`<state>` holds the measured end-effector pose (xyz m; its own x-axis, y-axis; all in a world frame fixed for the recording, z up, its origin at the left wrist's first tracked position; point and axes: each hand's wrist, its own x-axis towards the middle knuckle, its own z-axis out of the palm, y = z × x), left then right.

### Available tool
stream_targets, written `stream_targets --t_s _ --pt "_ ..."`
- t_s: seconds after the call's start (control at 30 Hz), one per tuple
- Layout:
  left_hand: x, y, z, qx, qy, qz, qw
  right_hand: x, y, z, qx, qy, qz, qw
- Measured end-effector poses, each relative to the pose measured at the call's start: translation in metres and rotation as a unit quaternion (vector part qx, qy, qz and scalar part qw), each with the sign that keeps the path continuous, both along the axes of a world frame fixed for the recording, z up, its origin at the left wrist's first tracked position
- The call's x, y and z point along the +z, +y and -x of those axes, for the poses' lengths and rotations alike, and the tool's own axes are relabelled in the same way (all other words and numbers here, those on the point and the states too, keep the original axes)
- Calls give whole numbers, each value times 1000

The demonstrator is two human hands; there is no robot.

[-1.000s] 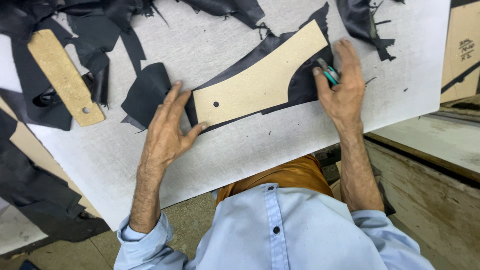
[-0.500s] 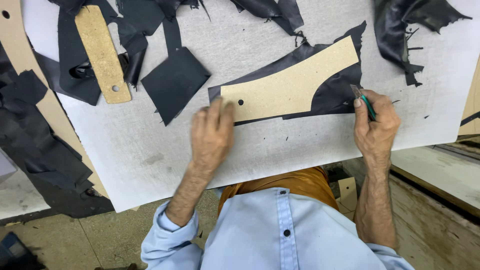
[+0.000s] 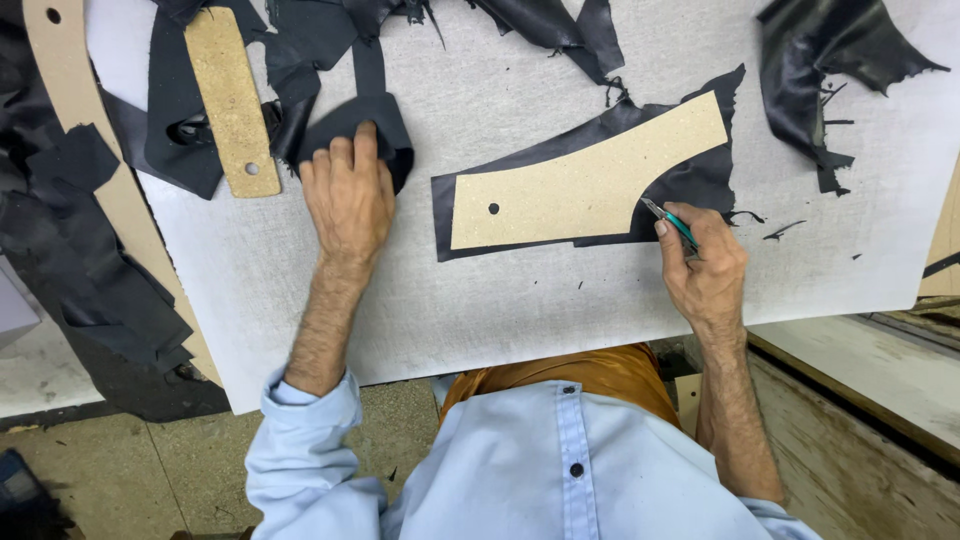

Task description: The person uses a utility knife to cut black leather pieces following cardboard templates on a work table. They repeatedly position templates, cut around them, remove the cut leather pieces, and set the templates aside.

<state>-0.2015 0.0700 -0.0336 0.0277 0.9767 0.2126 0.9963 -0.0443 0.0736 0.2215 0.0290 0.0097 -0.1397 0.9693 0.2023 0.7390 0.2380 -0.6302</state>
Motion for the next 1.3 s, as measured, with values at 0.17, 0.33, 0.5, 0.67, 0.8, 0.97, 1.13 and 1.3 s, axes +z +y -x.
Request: stream_targets --t_s 0.17,0.33,0.5,0.67,0.8,0.97,1.13,1.3 --pt "27 41 57 1 -15 -181 983 -5 -4 -9 -3 -18 -5 1000" --pt "77 51 95 39 -81 -286 954 0 -1 -8 -5 -4 -10 1000" --pt "65 -2 -40 24 -34 -175 984 8 18 13 39 9 -53 998" --pt "16 -69 -171 -136 -111 90 980 4 66 61 178 -33 -114 977" --pt "-5 -76 -185 -120 -70 104 985 -7 95 116 272 -72 -157 947" --pt "-18 -78 -185 -116 -38 132 984 -20 103 157 309 -92 -150 935" --pt "-33 -83 -185 -109 -11 140 984 -30 103 169 331 -125 -166 920" --pt "-30 -77 -185 -114 -27 145 982 -37 106 144 347 -175 -171 905"
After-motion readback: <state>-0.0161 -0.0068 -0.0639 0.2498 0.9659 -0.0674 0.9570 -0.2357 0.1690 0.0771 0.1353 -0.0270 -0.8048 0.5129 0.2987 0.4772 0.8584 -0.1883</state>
